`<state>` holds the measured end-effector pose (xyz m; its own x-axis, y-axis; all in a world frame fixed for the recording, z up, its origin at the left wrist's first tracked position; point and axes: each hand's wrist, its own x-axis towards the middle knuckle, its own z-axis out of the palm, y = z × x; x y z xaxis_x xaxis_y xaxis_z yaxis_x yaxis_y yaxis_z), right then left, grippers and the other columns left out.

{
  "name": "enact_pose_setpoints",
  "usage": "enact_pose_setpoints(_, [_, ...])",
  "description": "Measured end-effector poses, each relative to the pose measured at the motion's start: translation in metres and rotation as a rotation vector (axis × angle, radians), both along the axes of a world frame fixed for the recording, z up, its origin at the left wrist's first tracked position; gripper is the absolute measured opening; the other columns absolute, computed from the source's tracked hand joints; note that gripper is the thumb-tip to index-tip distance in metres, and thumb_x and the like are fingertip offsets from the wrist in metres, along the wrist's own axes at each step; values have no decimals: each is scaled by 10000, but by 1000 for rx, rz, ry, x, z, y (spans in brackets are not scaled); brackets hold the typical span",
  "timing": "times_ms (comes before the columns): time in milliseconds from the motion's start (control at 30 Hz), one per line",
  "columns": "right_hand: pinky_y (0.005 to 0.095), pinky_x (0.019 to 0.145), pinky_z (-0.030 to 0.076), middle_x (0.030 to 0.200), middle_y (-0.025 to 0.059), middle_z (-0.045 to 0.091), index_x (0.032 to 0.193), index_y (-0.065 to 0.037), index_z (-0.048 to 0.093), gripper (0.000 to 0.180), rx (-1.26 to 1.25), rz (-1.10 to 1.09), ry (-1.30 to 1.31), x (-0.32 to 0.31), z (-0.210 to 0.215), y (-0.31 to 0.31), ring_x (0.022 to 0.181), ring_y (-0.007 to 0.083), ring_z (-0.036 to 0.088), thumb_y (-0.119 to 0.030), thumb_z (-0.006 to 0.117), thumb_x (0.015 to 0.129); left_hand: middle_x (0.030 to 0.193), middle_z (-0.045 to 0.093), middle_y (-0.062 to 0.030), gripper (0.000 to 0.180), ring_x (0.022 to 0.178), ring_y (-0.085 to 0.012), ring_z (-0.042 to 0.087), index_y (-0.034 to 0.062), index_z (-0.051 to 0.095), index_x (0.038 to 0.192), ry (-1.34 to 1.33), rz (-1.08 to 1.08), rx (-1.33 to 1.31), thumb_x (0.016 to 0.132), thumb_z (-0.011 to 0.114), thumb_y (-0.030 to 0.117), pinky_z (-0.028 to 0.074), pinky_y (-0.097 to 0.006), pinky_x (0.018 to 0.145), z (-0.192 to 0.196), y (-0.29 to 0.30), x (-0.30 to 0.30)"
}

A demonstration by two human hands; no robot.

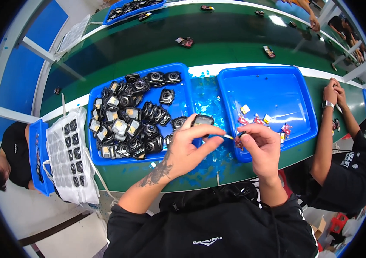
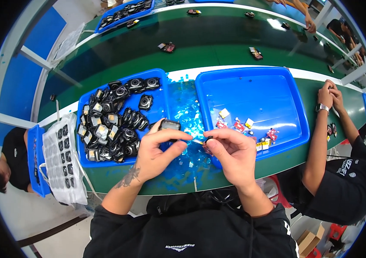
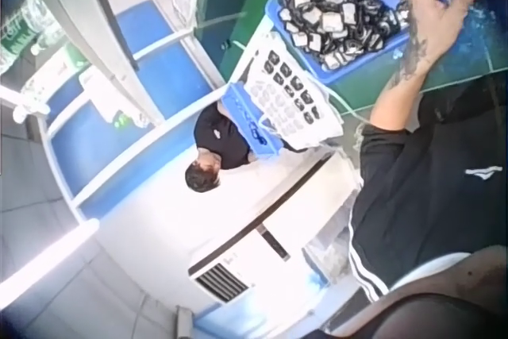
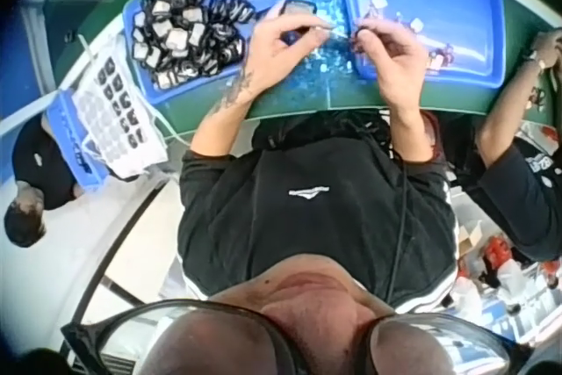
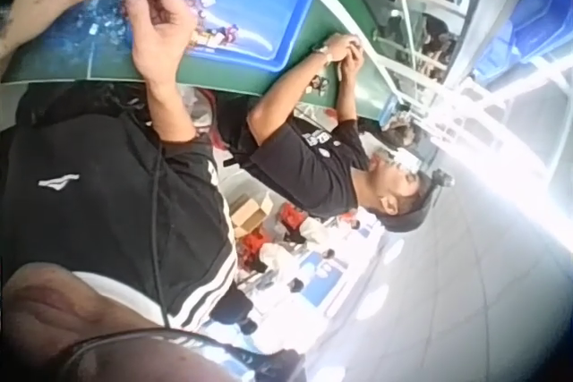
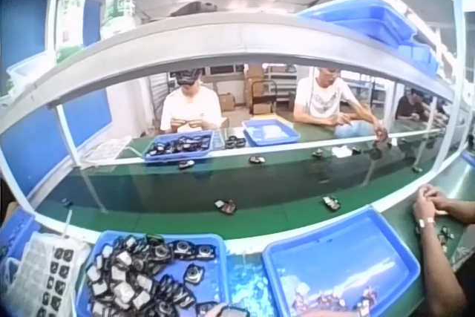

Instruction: Manual assembly of small electronic units, involving attaching batteries and circuit boards into plastic housings.

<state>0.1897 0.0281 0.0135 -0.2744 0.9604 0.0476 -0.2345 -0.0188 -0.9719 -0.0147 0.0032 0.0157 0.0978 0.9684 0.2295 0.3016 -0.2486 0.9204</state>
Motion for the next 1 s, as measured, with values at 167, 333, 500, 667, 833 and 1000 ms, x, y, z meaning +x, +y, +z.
enact_pose_setpoints(167, [202, 711, 499, 901, 67, 674, 1051, 48, 669, 171, -20, 82, -28, -8, -3, -4, 816, 94, 634, 28, 633, 885, 797, 684, -47, 141, 685, -141, 547, 57, 738, 895, -116, 24, -39, 765, 768, 103, 431, -349, 909, 0, -1, 9])
enact_pose_setpoints(333, [198, 701, 489, 879, 58, 672, 1099, 46, 655, 229, -89, 133, -34, -15, -9, -4, 777, 70, 616, 21, 652, 872, 717, 636, -37, 72, 677, -140, 553, 45, 717, 831, -86, 38, -46, 782, 745, 90, 445, -333, 854, -6, -2, 6])
enact_pose_setpoints(500, [189, 700, 482, 866, 56, 668, 1123, 56, 614, 261, -201, 92, 39, -9, -12, -5, 778, 69, 618, 20, 655, 867, 802, 594, -58, 85, 655, -142, 561, 45, 688, 807, -73, 159, -6, 775, 750, 94, 473, -275, 649, -12, 0, 8])
enact_pose_setpoints(667, [216, 757, 473, 908, 61, 636, 959, 22, 597, 106, -144, 101, 111, 8, -9, -6, 846, 96, 602, 40, 634, 862, 893, 596, -125, 130, 692, -254, 623, 64, 691, 806, 266, 244, 104, 731, 783, 117, 497, -338, 596, -12, -2, 5])
enact_pose_setpoints(833, [283, 833, 455, 937, 103, 596, 924, 21, 589, 138, 158, 73, -93, 25, 1, 2, 916, 166, 565, 63, 654, 810, 937, 580, -137, 70, 739, -307, 631, 65, 680, 867, 295, 183, 30, 799, 696, 66, 506, -390, 615, -16, -2, 2])
enact_pose_setpoints(1000, [300, 845, 462, 997, 117, 588, 879, 17, 611, 119, 109, 122, -139, 29, 4, -5, 944, 190, 581, 56, 670, 783, 910, 584, -128, 166, 724, -219, 627, 71, 687, 956, 380, 177, 78, 830, 629, -20, 501, -320, 635, -14, 1, 3])
